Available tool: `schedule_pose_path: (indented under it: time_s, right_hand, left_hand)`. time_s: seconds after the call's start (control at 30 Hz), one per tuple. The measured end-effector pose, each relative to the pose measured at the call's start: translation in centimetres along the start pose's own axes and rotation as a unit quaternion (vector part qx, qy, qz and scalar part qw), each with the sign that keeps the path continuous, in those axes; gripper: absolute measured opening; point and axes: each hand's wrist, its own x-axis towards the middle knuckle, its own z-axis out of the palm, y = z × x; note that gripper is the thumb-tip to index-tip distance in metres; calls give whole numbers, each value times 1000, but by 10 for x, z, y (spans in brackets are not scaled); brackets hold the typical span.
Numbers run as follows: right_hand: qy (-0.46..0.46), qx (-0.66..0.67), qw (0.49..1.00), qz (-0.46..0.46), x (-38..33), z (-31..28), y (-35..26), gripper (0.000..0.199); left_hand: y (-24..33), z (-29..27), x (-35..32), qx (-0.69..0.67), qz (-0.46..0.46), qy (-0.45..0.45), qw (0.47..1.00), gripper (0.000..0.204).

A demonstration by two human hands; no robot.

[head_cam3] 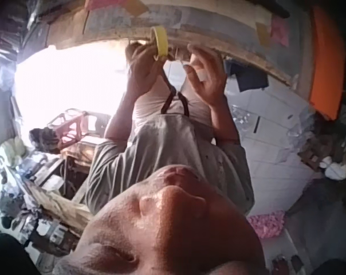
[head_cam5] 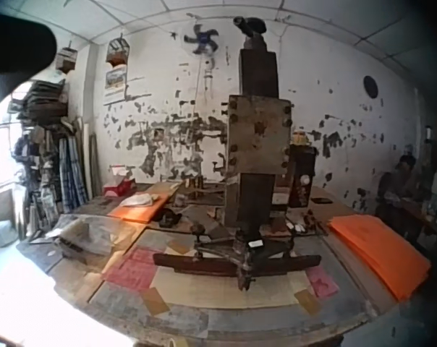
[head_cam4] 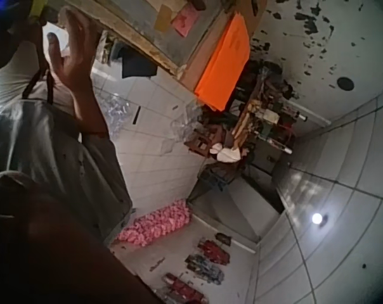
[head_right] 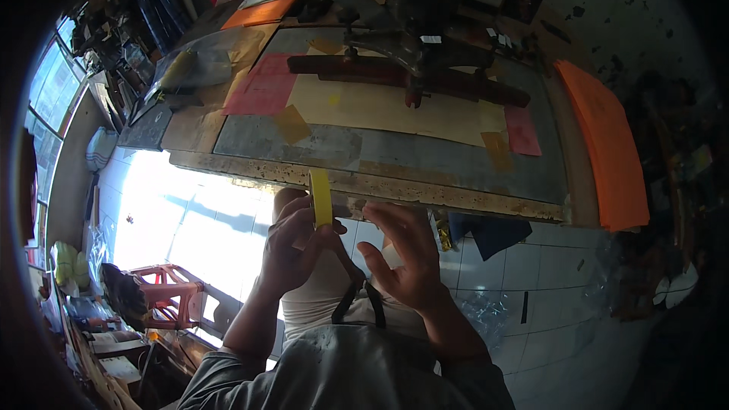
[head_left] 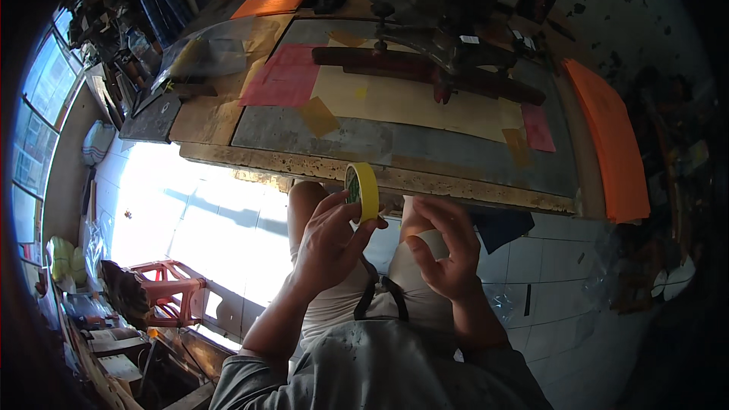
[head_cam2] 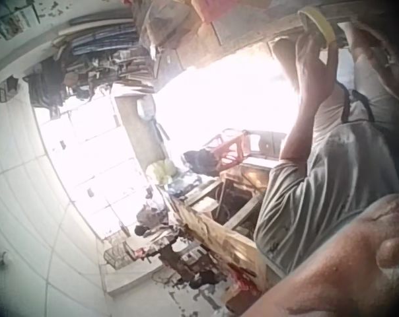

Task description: The person places small yellow squares of tape onto a sheet of material at marked positions and then covers the sheet with a clear plastic film.

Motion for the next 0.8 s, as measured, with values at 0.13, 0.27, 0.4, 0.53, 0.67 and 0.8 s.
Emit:
schedule_pose_path:
  time_s: [0.13, 0.27, 0.4, 0.53, 0.67, 0.8]
  right_hand:
    - [-51, -50, 997, -31, 14, 7, -12, 42]
    - [-47, -91, 992, -70, 11, 15, -10, 39]
    - [-40, -106, 988, -103, 5, 17, -6, 24]
    - [-72, -112, 988, -76, 6, 18, -7, 21]
    - [-101, -114, 987, -55, 0, 21, 0, 22]
    - [-113, -129, 985, -26, -6, 22, 1, 23]
  left_hand:
    - [10, 5, -8, 9, 38, -3, 999, 23]
    - [11, 4, -18, 40, 60, -9, 997, 28]
    - [10, 5, -27, 65, 52, -26, 996, 28]
    - [10, 2, -32, 108, 63, -50, 991, 30]
    - [1, 7, -39, 113, 70, -55, 990, 30]
    - [-7, 11, -42, 107, 91, -38, 989, 28]
